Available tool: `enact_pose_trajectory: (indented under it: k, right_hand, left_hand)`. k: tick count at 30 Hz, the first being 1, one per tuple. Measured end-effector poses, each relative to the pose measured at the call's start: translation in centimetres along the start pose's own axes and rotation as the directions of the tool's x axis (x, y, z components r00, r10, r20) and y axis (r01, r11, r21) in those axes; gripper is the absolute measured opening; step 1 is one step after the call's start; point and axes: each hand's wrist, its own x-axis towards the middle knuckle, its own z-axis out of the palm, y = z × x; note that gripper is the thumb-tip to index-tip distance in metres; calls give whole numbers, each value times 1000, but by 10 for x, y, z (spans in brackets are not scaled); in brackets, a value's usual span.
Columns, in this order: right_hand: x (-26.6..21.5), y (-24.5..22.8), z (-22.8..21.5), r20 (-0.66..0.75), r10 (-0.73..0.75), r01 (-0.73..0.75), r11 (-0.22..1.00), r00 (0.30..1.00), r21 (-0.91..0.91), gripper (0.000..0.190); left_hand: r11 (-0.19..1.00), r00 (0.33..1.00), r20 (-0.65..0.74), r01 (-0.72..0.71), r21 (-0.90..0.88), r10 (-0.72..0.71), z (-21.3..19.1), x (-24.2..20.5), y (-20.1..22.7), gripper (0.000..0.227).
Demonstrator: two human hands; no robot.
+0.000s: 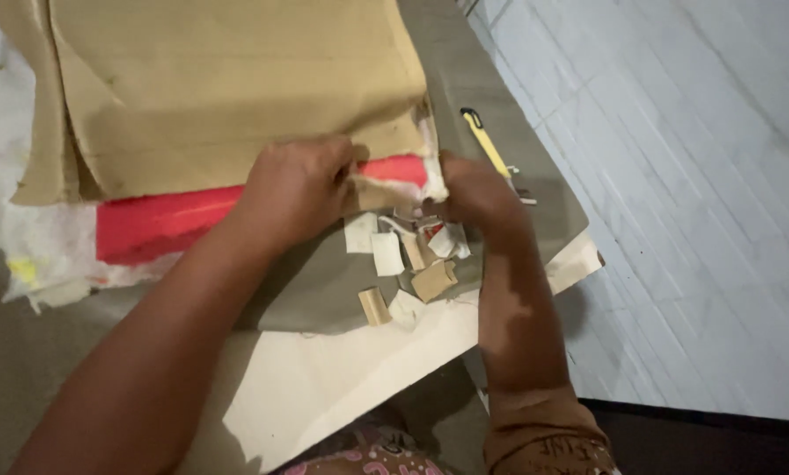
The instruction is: Cutting foam strips and gluing them into the edges of a leather seat cover
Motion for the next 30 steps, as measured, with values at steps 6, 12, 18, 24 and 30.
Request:
enact_pose_trajectory:
  k: [6,12,18,24,30]
  right_hand:
    - [-14,-22,-9,35,271,-241,781,962,576,59]
    - [22,81,27,-242,153,-30,895,958,445,67]
    - [28,106,20,-332,388,328,80,860,941,26]
    - [-12,-12,28,-313,98,264,338,945,903,40]
    - [-11,-44,50,-567,-327,645,222,756,731,41]
  left_hand:
    - [999,996,85,-34,31,31,10,-8,0,11]
    - [966,987,112,-135,222,113,11,-24,28,17]
    - [814,991,-41,-78,576,124,-16,-90,35,24]
    - [832,980,-75,-115,543,185,-9,-120,29,23]
    - [824,977,-126,-71,563,171,-20,-130,40,10]
